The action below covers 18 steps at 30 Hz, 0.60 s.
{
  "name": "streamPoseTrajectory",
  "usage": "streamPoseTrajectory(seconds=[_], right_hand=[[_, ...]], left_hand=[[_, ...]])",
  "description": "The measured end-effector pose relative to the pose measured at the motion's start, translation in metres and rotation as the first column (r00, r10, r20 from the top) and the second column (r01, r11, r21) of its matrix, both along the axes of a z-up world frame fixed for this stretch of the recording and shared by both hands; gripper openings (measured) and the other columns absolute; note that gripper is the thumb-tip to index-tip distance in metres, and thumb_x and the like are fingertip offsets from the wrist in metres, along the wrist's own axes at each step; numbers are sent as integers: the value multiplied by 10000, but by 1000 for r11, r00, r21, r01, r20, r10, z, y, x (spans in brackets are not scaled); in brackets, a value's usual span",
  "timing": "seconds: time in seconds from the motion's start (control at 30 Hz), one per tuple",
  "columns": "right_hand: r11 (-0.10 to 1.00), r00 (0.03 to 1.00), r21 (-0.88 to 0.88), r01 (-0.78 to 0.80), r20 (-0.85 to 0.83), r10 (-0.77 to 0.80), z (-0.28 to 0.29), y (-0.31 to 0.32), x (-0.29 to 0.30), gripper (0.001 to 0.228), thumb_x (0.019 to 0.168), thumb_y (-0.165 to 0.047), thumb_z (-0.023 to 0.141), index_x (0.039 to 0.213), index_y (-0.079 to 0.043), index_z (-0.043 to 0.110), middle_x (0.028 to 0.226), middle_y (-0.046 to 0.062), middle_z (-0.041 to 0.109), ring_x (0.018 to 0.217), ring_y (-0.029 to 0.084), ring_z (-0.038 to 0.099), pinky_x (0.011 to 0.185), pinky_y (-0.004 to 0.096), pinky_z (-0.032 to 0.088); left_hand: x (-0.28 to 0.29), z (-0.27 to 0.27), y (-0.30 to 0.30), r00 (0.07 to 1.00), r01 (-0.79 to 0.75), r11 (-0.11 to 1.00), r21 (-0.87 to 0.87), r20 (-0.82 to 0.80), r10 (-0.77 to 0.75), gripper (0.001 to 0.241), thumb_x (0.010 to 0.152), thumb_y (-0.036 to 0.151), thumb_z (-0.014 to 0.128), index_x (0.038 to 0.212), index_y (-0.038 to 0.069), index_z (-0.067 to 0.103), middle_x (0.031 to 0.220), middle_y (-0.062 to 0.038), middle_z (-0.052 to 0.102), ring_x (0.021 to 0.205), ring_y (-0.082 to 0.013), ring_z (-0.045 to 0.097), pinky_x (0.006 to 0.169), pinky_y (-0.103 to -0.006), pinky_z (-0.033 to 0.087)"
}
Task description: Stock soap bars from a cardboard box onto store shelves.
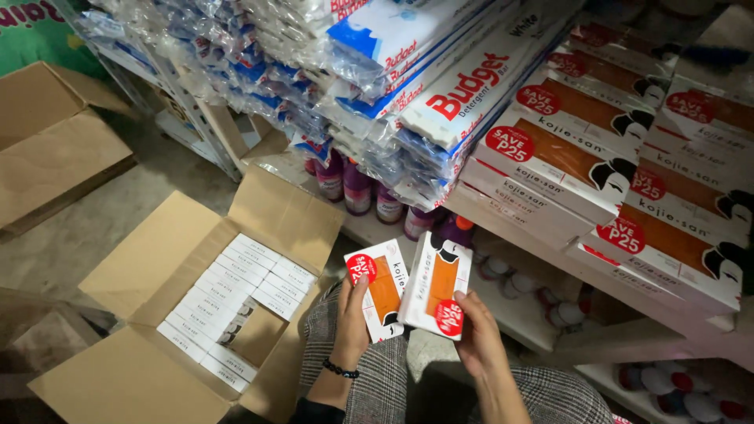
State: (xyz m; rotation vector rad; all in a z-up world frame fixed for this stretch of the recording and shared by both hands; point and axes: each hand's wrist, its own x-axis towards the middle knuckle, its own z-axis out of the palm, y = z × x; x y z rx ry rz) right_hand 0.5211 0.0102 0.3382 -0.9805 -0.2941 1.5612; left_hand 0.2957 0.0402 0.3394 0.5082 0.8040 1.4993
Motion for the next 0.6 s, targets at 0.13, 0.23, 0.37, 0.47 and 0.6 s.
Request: streamPoseTrajectory(seconds=[0.13,0.23,0.37,0.47,0.6], right_hand=[[990,998,130,-62,20,60,9,-9,-1,366,928,-147,688,1244,10,588,1144,143,711,1023,234,685,965,408,534],[996,995,57,-66,78,61,8,-12,-4,507,841,-115,676,1344,-116,617,1162,83,711,997,201,667,914,409,531],[985,983,64,-160,98,153,1,-18,-9,500,847,-106,690,1324,-51,551,1182,117,716,1026,226,706,902,428,589],[990,988,-8,-141,69,142,14,-20,-18,485,881,-239,642,1318,-47,549,1164,132,719,962,252,734,810,412,620],[996,998,-68,-54,12,55,14,-16,-22,485,920,-353,594,1266,-14,582,1116,99,746,892,241,765,728,420,644]], left_hand=[[-1,-12,1,997,-31,999,-42,67,34,399,988,239,572,1325,27,557,1260,-123,669,1148,-237,652,975,-393,525],[-4,-16,5,991,-71,995,-63,113,78,436,978,235,594,1348,14,529,1271,-143,656,1157,-257,653,983,-416,530],[-6,-8,5,982,-69,996,-48,173,76,492,994,308,568,1375,-1,528,1314,-145,635,1180,-261,637,994,-428,518],[-6,-6,-1,977,-68,997,-37,198,74,529,1016,392,514,1371,1,529,1334,-152,625,1193,-268,631,1006,-439,510],[-3,2,0,978,-106,994,0,183,104,537,1031,425,477,1372,12,517,1362,-148,611,1231,-262,611,1051,-438,488]])
